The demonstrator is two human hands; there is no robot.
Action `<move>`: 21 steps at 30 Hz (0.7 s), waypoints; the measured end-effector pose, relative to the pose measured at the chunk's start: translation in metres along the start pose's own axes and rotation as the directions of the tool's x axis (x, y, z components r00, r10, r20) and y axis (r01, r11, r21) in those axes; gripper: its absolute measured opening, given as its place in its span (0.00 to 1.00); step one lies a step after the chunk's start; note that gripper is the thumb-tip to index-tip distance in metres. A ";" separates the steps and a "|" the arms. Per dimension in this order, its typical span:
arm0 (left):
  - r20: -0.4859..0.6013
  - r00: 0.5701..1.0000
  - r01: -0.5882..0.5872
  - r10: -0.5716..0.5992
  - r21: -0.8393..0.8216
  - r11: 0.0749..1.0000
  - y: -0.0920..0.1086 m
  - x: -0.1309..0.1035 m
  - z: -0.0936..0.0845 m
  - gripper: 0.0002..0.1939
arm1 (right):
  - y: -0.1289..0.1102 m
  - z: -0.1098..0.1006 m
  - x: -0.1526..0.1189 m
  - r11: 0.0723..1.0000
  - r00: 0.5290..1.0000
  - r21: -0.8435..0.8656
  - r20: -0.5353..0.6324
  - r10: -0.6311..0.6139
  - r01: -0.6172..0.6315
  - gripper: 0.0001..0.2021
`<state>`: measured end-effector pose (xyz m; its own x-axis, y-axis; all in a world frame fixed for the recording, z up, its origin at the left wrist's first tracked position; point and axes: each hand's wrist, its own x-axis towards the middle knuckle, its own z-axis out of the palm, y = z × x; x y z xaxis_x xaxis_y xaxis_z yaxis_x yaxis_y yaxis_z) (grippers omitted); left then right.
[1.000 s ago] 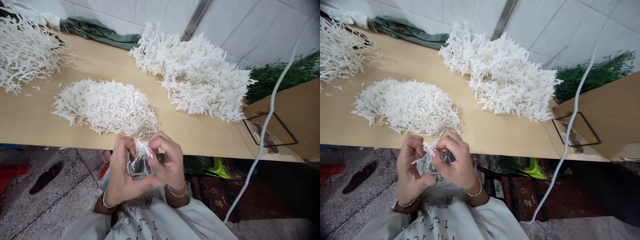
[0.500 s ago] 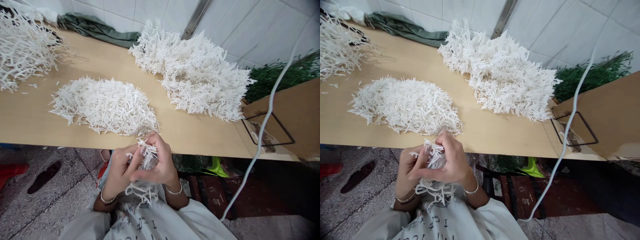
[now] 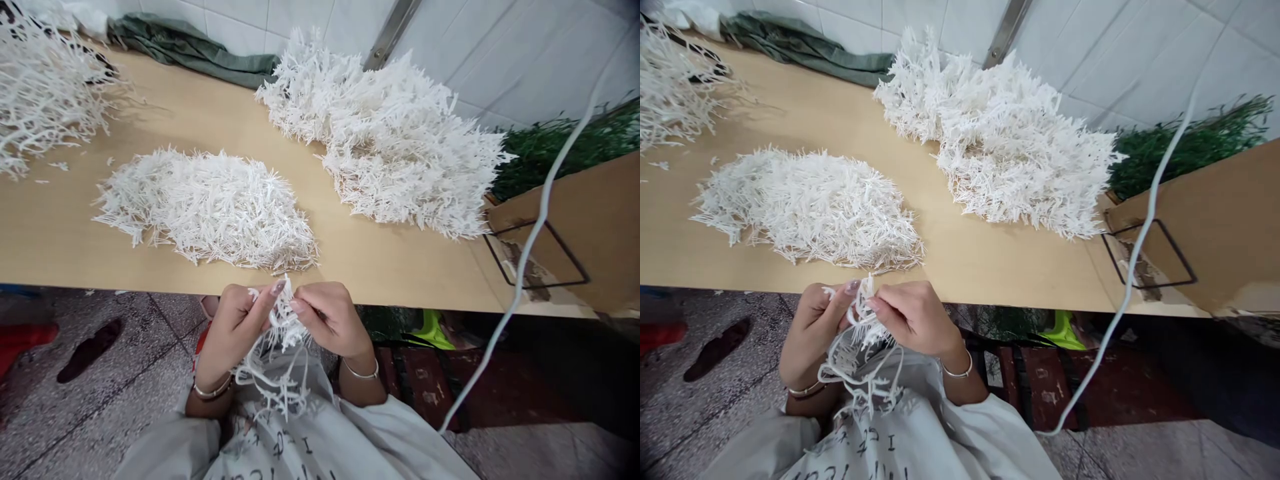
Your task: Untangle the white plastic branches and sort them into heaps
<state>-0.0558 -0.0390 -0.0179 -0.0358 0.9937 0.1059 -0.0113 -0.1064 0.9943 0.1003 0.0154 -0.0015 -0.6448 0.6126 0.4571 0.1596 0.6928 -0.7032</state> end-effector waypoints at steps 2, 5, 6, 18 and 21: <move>0.179 0.983 0.059 -0.037 -0.118 0.991 -0.003 -0.001 -0.004 0.31 | -0.002 0.000 -0.003 0.992 0.997 0.109 -0.024 0.073 -0.070 0.19; 0.491 0.870 0.170 -0.033 -0.235 0.957 -0.007 -0.003 -0.008 0.34 | -0.005 -0.002 -0.006 0.941 0.973 0.273 -0.060 0.221 -0.197 0.21; 0.546 0.837 0.187 -0.026 -0.242 0.952 -0.008 -0.003 -0.008 0.34 | -0.006 -0.003 -0.007 0.920 0.964 0.318 -0.061 0.260 -0.228 0.22; 0.159 0.972 -0.229 0.173 0.468 0.854 0.004 0.008 0.004 0.18 | -0.015 -0.002 -0.008 0.901 0.928 0.281 -0.079 0.364 -0.330 0.19; 0.326 0.920 -0.360 0.217 0.485 0.797 0.005 0.015 -0.001 0.15 | -0.012 -0.003 -0.007 0.869 0.920 0.344 -0.033 0.391 -0.356 0.20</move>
<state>-0.0572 -0.0250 -0.0116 0.2904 0.9024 0.3182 0.4883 -0.4257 0.7618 0.1056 0.0041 0.0054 -0.5063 0.8467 0.1638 0.1114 0.2526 -0.9611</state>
